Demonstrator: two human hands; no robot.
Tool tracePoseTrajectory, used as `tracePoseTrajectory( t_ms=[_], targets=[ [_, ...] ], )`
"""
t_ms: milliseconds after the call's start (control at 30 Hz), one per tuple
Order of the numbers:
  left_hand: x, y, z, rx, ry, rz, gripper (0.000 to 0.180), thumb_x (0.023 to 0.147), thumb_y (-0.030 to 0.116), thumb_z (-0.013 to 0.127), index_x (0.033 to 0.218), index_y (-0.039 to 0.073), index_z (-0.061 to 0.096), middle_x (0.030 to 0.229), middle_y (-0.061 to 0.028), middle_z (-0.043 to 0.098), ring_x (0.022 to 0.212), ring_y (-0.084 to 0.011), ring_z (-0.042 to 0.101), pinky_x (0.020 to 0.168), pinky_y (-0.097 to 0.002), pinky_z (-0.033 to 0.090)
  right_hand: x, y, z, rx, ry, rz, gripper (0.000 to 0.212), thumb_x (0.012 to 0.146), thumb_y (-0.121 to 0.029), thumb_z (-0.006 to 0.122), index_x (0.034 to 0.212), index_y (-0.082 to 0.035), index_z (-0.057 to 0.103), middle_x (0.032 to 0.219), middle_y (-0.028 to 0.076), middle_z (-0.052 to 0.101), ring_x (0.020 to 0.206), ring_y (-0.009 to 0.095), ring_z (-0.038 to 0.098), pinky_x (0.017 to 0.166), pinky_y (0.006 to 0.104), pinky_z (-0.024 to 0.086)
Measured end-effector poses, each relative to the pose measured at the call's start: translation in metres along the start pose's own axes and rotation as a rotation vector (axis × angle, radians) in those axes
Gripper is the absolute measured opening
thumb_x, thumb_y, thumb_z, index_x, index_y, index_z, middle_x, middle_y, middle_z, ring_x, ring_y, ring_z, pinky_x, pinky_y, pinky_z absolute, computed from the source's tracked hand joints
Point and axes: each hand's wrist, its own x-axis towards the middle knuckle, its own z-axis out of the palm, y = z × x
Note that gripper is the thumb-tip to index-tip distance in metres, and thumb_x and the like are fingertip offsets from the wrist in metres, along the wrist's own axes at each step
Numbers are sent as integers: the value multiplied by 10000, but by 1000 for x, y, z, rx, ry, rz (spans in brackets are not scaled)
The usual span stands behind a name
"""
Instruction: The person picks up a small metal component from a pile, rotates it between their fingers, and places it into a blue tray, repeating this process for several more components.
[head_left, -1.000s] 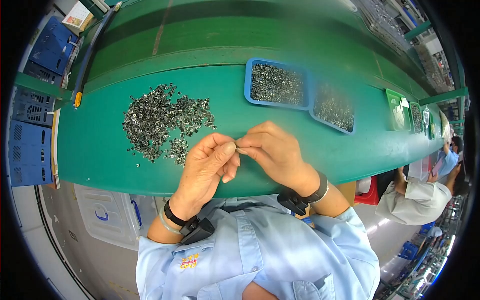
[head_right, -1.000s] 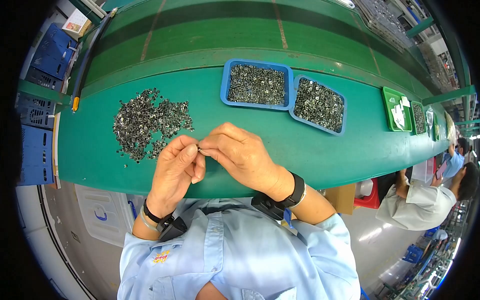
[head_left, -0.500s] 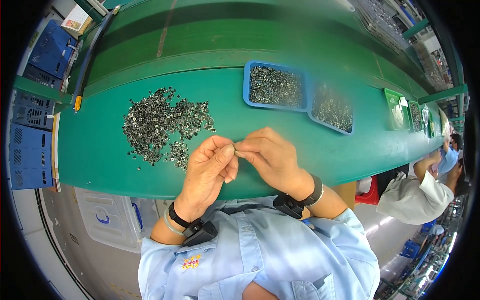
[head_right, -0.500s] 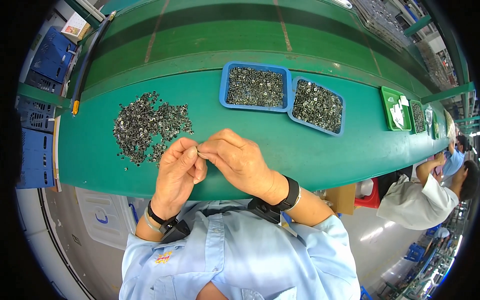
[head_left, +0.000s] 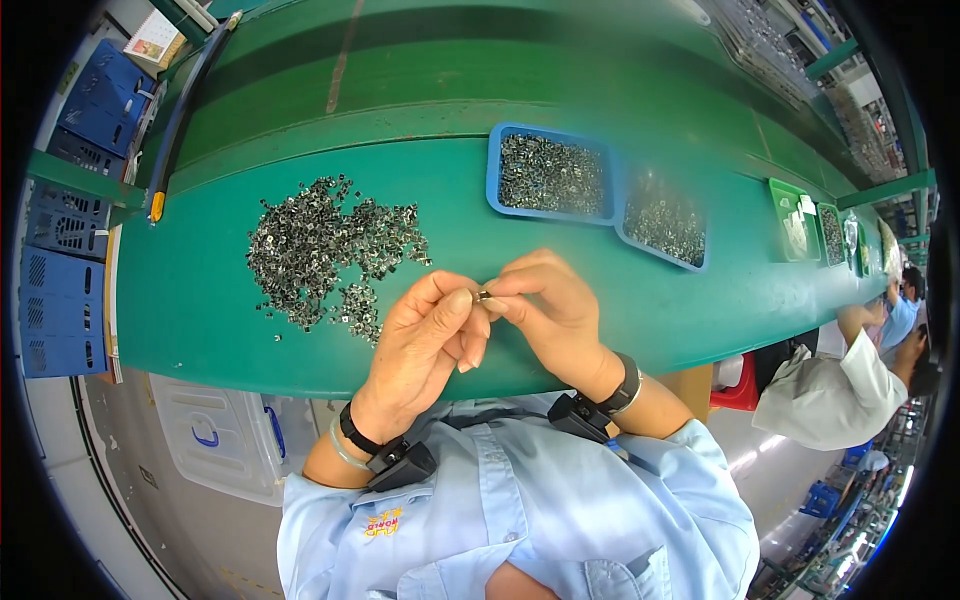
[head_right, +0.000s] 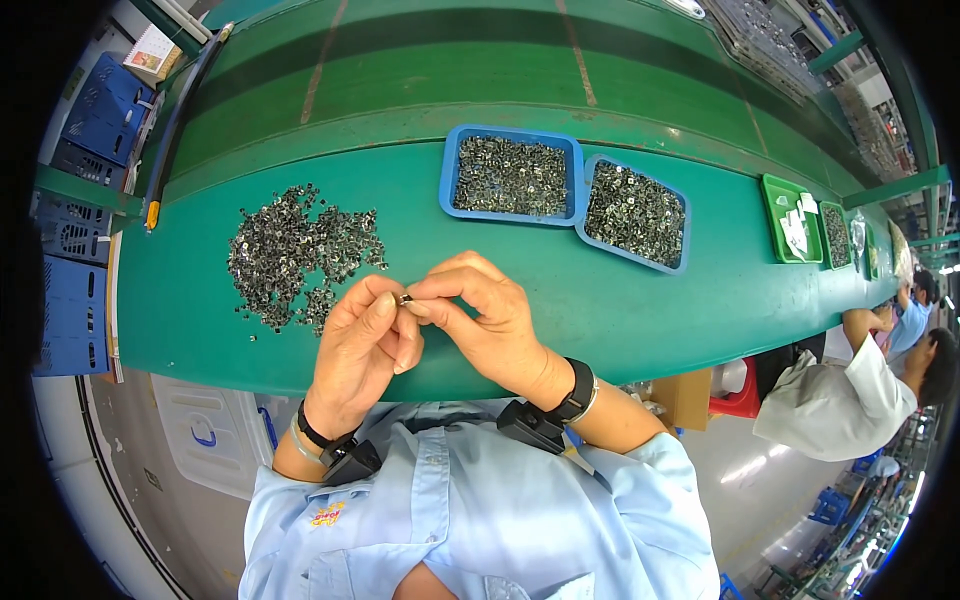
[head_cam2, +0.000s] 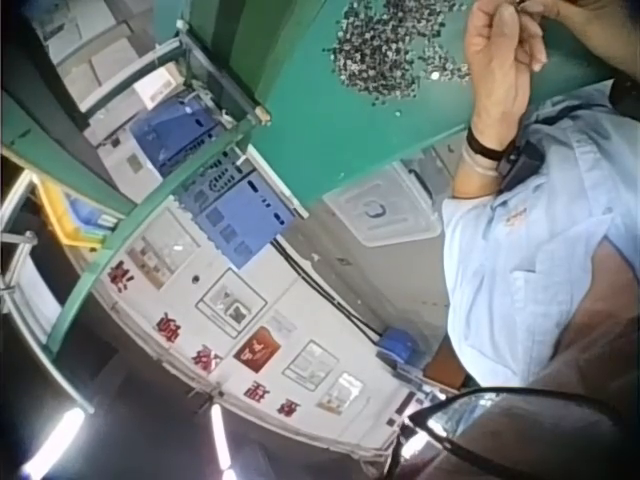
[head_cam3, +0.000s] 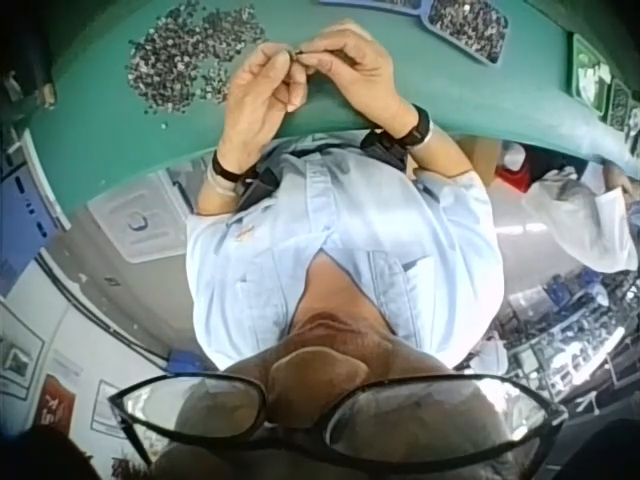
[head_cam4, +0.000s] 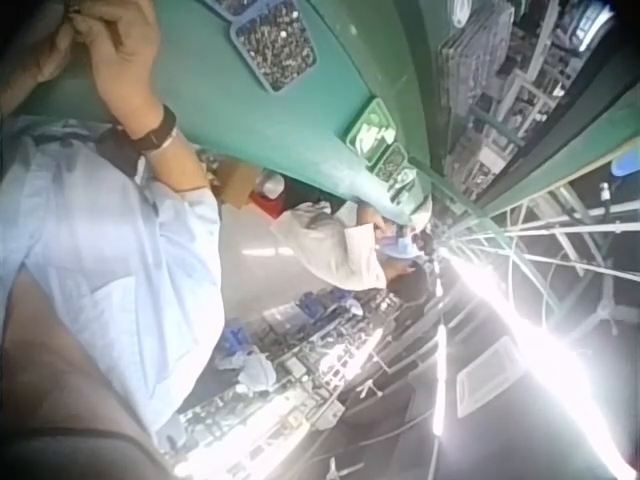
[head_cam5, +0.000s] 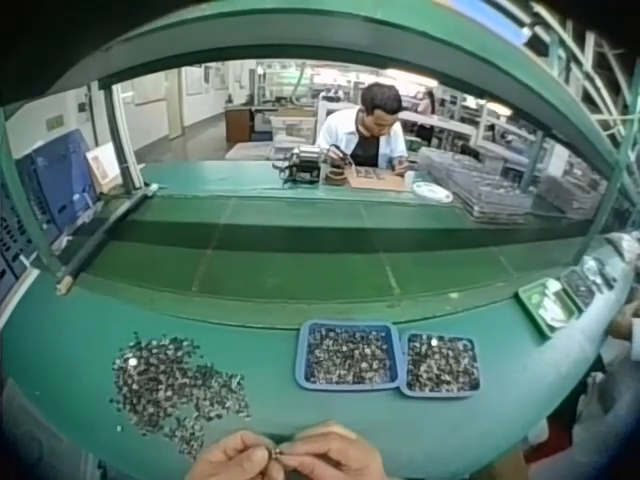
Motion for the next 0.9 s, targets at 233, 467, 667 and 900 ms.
tracePoseTrajectory(
  t_ms=[233, 467, 667, 900],
  targets=[
    [-3, -3, -1, -46, -45, 25, 161, 916, 204, 552, 946, 48, 529, 668, -44, 567, 472, -91, 453, 435, -233, 333, -1, -4, 3, 86, -13, 6, 132, 776, -29, 674, 897, -64, 637, 837, 46, 623, 774, 170, 585, 664, 277, 486],
    [-6, 0, -2, -78, -45, 14, 169, 902, 204, 576, 931, 46, 524, 648, -36, 554, 457, -91, 434, 426, -235, 326, 4, -11, 3, -38, -49, -84, 153, 764, -42, 684, 907, -70, 639, 816, 49, 622, 753, 179, 599, 631, 283, 495],
    [-7, 5, -10, -95, -105, -3, 114, 904, 150, 570, 904, 43, 533, 741, -78, 613, 494, -99, 492, 435, -238, 377, 7, -13, 3, -106, -90, -139, 157, 760, -50, 688, 906, -75, 639, 802, 49, 623, 732, 182, 604, 606, 285, 498],
    [-6, 9, -6, 36, -17, -30, 137, 919, 171, 548, 907, 35, 532, 734, -65, 583, 517, -96, 499, 436, -214, 380, 5, -7, 3, -98, -93, -81, 125, 768, -38, 678, 885, -59, 640, 786, 52, 617, 732, 172, 607, 600, 275, 502]
  ],
)
